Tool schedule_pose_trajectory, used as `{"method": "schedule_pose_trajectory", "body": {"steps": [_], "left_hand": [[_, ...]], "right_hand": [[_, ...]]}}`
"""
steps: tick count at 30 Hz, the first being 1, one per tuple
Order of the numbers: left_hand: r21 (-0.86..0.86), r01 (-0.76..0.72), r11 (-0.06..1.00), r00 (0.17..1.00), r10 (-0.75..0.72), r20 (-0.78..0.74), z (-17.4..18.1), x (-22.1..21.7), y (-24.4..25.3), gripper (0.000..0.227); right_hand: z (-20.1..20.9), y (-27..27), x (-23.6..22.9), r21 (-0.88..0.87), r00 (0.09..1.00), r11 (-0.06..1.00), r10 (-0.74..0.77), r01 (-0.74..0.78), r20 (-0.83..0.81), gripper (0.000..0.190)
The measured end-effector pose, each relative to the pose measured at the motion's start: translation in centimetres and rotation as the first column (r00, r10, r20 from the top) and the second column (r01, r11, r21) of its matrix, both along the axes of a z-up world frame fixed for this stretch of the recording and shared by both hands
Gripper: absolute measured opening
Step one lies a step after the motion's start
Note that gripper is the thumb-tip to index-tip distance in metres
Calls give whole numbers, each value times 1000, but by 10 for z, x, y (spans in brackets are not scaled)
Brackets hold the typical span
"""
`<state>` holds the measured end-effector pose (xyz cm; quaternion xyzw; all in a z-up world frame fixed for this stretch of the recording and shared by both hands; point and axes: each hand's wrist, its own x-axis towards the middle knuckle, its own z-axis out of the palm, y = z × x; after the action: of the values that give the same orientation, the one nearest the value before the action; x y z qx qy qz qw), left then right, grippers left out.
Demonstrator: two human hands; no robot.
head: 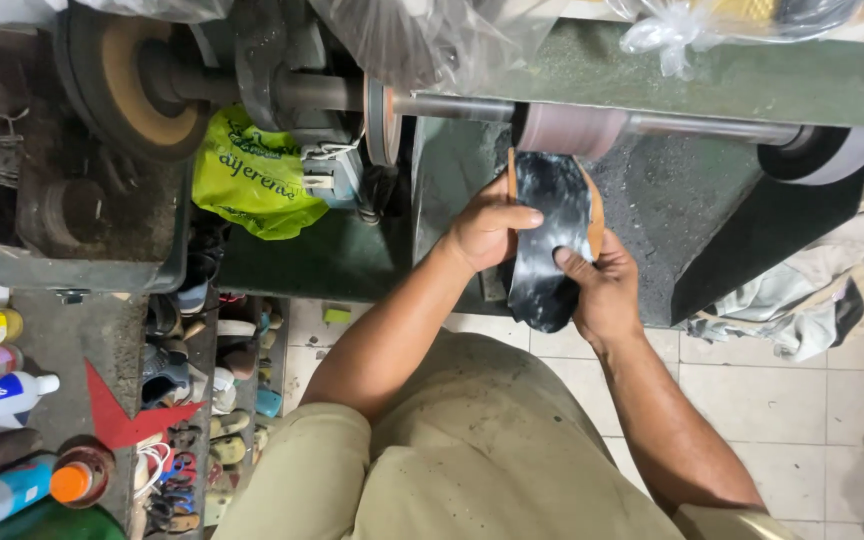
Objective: Grinding and shaping shoe sole components using a rotating sanding machine
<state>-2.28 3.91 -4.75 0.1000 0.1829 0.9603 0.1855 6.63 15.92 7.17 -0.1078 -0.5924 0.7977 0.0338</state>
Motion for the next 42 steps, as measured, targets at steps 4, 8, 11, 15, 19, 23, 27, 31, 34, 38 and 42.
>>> {"method": "schedule_pose_trajectory", "body": {"steps": [4,8,11,15,19,23,27,31,34,38,42], "left_hand": [[-58,-17,998,999,15,-49,42,0,2,75],[-108,-3,994,999,-1,-38,36,-5,4,75],[-149,-46,988,998,39,-53,52,1,-1,76],[-137,-49,989,998,43,-46,23,-7,5,79],[-104,-40,994,999,39,-10,7,-17,7,72],[-93,-14,996,998,19,53,23,-15,6,59],[-476,-50,878,979,137,150,45,-15,-11,39],[-875,-126,467,992,43,-120,-5,-15,-47,20],[-993,-20,112,903,-425,-66,34,5,-62,30],[-909,194,368,769,-633,-92,50,4,-65,47],[-306,568,764,823,-525,217,47,17,-89,58]], "right_hand": [[-9,-1,-20,-130,999,991,-40,39,-8,22],[-9,-2,-41,-171,997,982,-73,75,18,19],[13,-15,-54,-186,997,980,-77,73,-14,15],[-22,1,-76,-216,998,974,-63,67,22,16],[-22,5,-91,-277,996,960,-24,48,90,19],[-86,35,-114,-295,990,954,-6,48,141,12],[-41,8,-81,-249,988,968,-3,42,152,15],[-53,48,-29,750,968,619,70,-232,242,26],[-19,54,-18,986,934,165,353,-6,-54,66],[-35,48,-18,608,740,552,667,-570,88,29],[-111,76,-10,460,806,705,591,-540,39,29]]}}
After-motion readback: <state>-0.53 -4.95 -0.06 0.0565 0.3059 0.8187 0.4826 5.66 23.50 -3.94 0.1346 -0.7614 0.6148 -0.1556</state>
